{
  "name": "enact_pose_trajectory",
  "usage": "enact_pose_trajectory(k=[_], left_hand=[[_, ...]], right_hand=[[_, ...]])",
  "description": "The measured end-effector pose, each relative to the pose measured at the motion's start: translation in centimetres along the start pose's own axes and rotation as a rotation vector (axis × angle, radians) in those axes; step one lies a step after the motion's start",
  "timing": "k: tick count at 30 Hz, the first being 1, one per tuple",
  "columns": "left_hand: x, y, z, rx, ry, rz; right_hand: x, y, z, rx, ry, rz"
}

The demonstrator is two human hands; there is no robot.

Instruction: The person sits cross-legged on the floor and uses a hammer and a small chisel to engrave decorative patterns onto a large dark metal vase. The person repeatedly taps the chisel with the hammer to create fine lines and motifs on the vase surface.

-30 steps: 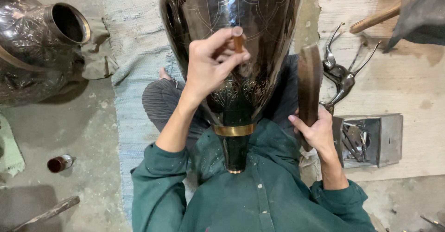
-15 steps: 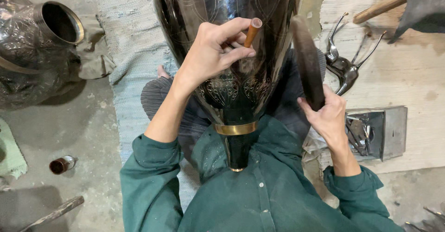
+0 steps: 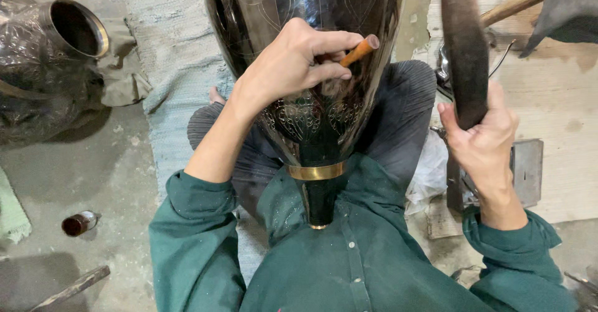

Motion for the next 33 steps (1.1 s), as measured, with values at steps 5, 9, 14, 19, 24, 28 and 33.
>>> enact_pose_trajectory(k=[5,9,14,19,24,28,33], left_hand=[[-0.1,-0.5,0.3,0.014,-0.008,-0.091],[-0.3,-1.0,0.2,0.056,0.026,-0.107],[-0.4,-1.2,0.2,0.013,0.003,-0.124],[-0.3,-1.4,0.2,-0.007,0.019,-0.188],[-0.3,-1.5,0.4,-0.014,0.012,-0.221],[-0.5,-1.5,0.5,0.043,0.022,-0.242],[-0.3,-1.6,0.6,-0.004,0.01,-0.253]], right_hand=[[-0.5,1.5,0.6,0.064,0.008,0.086],[-0.6,2.6,1.7,0.132,0.313,0.044],[-1.9,4.0,2.1,0.105,0.158,0.098],[-2.6,4.7,2.5,0.02,0.043,0.098],[-2.7,4.8,2.5,-0.004,0.033,0.144],[-2.5,4.9,2.2,0.078,0.155,0.147],[-2.5,5.4,2.0,0.143,0.322,0.166]])
Point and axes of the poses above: each hand's wrist, its own y-axis away from the middle knuckle, its own x-axis out of the back of the hand, z = x × y, the point moved 4 cm from there along -y, towards the middle knuckle, and after that the axes turned 15 degrees about y, right-handed, at the moved point
